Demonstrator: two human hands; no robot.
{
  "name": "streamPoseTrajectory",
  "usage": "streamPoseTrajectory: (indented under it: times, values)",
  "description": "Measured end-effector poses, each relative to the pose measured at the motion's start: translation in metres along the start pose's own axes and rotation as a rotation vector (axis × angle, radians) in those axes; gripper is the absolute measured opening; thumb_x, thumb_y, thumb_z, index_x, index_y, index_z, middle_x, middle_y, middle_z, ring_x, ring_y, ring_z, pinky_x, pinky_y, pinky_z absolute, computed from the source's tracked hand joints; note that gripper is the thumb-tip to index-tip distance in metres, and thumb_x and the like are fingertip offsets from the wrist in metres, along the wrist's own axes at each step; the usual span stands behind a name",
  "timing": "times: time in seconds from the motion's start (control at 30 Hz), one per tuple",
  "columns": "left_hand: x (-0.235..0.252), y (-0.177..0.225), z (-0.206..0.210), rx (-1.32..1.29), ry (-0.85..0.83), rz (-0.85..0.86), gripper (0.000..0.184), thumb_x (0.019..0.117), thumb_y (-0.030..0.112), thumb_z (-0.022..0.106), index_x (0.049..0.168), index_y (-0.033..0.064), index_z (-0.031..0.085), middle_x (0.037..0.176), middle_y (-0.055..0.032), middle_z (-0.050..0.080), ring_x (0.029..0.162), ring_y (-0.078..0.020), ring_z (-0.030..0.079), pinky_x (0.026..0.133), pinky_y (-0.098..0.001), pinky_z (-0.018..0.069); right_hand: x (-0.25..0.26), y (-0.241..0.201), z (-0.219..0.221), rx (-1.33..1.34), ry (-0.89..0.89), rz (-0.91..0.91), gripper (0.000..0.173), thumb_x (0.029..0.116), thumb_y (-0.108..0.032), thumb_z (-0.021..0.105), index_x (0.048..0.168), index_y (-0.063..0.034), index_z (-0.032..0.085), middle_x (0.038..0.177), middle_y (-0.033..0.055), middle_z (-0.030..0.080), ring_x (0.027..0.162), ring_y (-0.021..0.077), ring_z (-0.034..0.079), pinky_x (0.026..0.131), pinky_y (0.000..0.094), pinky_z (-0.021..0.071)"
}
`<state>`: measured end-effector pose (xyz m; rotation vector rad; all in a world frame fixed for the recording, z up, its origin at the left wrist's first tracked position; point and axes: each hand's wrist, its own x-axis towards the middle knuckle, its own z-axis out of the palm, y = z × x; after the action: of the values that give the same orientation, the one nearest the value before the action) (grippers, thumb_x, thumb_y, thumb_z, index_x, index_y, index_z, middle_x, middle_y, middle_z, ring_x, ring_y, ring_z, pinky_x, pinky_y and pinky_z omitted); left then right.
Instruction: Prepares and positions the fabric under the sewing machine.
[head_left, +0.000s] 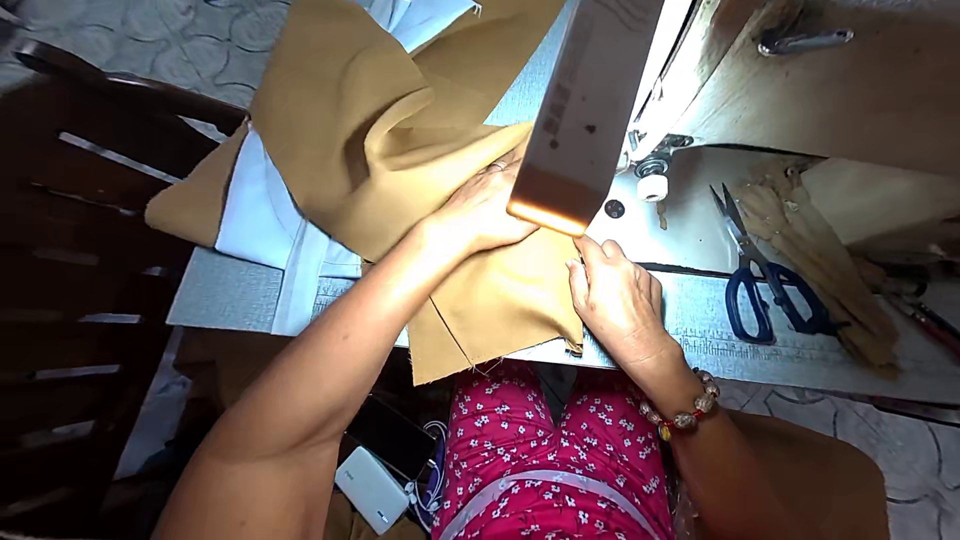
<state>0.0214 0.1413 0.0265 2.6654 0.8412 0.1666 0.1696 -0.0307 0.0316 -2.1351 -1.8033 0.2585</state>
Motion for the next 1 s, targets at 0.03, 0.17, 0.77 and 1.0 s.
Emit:
streamPoseTrajectory:
  times: [0.03,0.17,0.77,1.0]
  values:
    - [-0.005,0.007,0.003,0.017,0.040,-0.023,0.056,0.0993,0.037,0.048,0.146,0.0057,0.054,0.157,-0.0174,0.047,0.151,-0.0368,0.034,0.123,-0.0526,0.0272,0.000,0.000,0.002,-0.008,0.020,-0.003,0.034,0.1040,-0.022,0.057,0.133,-0.0058,0.066,0.093,0.0180,0.066,0.074,0.0348,0.067,0.056,0.0477,0.0505]
    - [-0.019,0.038,0.026,-0.022,0.207,0.073,0.038,0.1025,0.022,0.046,0.126,0.0090,0.072,0.142,-0.0143,0.062,0.137,-0.0361,0.054,0.115,-0.0559,0.0386,-0.003,0.004,0.014,-0.033,0.131,-0.053,0.035,0.1021,-0.020,0.058,0.131,-0.0046,0.068,0.087,0.0173,0.064,0.071,0.0341,0.066,0.054,0.0450,0.0493]
    - [-0.031,0.047,0.046,-0.030,0.240,0.010,0.042,0.1065,0.023,0.040,0.139,0.0224,0.066,0.152,-0.0124,0.055,0.144,-0.0451,0.044,0.115,-0.0715,0.0250,-0.006,0.006,0.015,-0.021,0.143,-0.077,0.032,0.1005,-0.020,0.061,0.125,-0.0019,0.071,0.086,0.0178,0.065,0.075,0.0359,0.067,0.059,0.0456,0.0524]
    - [-0.023,0.036,0.046,-0.018,0.236,0.031,0.042,0.1057,0.023,0.040,0.139,0.0218,0.067,0.153,-0.0126,0.054,0.144,-0.0455,0.043,0.116,-0.0703,0.0249,0.001,0.004,0.003,-0.021,0.047,-0.048,0.036,0.1025,-0.022,0.059,0.133,-0.0054,0.067,0.089,0.0175,0.065,0.073,0.0342,0.067,0.055,0.0456,0.0503]
